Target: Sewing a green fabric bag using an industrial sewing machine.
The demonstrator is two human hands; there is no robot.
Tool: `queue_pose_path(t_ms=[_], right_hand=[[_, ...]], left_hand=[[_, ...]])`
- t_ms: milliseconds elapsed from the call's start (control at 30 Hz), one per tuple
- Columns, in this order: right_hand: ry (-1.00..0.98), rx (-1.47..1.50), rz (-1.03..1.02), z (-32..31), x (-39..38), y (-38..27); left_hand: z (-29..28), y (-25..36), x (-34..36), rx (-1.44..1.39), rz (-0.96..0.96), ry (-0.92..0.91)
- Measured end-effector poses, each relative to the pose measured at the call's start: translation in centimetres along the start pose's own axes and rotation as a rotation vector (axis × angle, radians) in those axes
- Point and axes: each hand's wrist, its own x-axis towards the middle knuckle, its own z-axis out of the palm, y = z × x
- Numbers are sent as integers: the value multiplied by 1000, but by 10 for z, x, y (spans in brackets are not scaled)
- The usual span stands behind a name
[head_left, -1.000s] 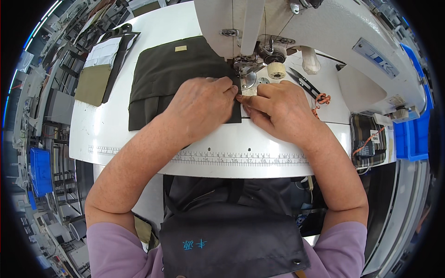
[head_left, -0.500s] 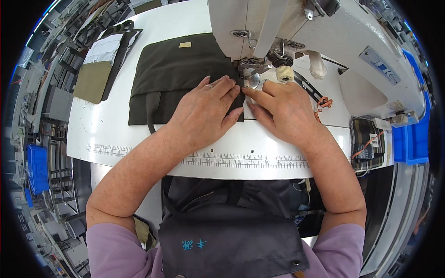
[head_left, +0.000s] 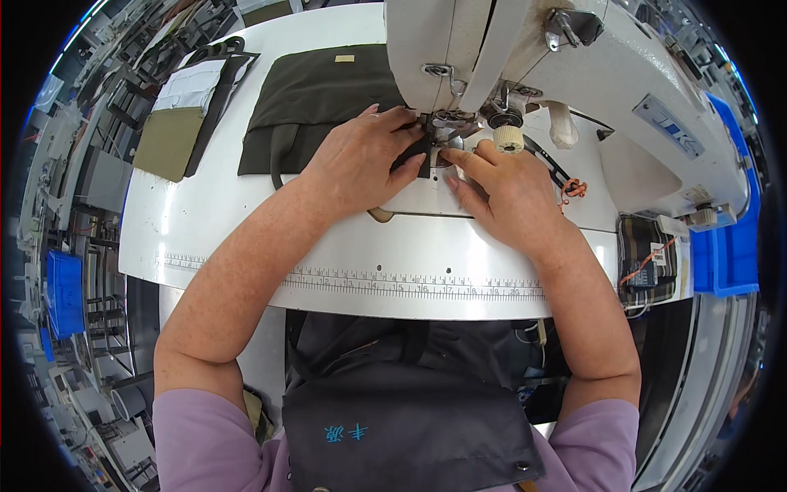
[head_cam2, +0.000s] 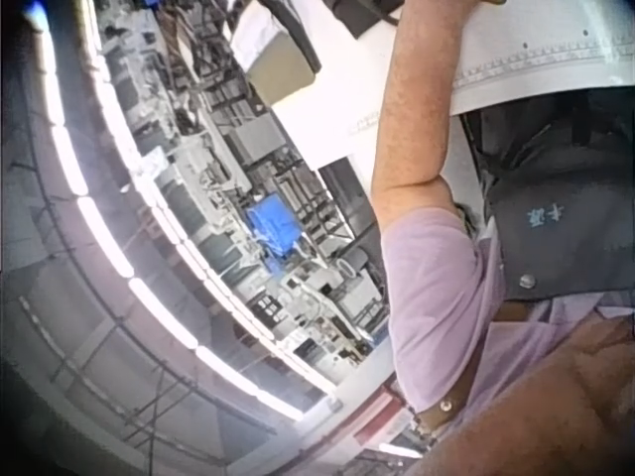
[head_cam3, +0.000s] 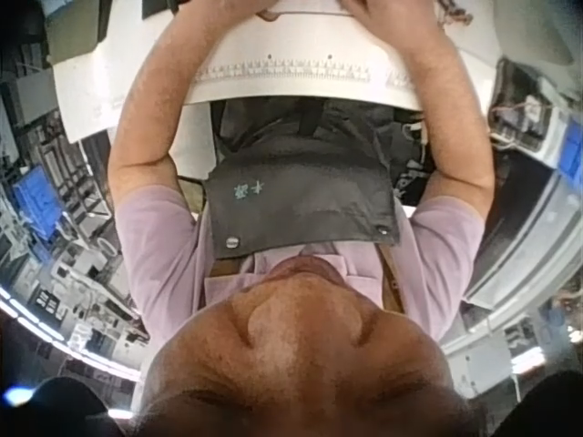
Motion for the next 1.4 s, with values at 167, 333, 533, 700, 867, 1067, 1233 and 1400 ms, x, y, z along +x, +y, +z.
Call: queue_pose_path(t_ms=[167,333,533,700,867,1067,1233,1400], right_hand=[[28,1,-18,0,0,5],[24,40,-2,-1,1,7],[19,117,34,3,-1,12],[9,119,21,4,-2,6],[24,111,34,4,-2,4],[33,76,48,5,-7,6],[48,66,43,3,-8,7],[59,62,37,4,-9,7]], left_hand=[[-1,-1,-3,-6,-48,-62],[-12,6,-30,-35,-127,-116],[-62,53,-124,-210,-107,-316],[-119,109,-161,-992,-128,-66],[-139,189,-172,-2431,-107,18],[-131,206,-181,-2456,-30,45],[-138,200,-193,-2453,15,61],[-127,204,-180,-2481,53,66]])
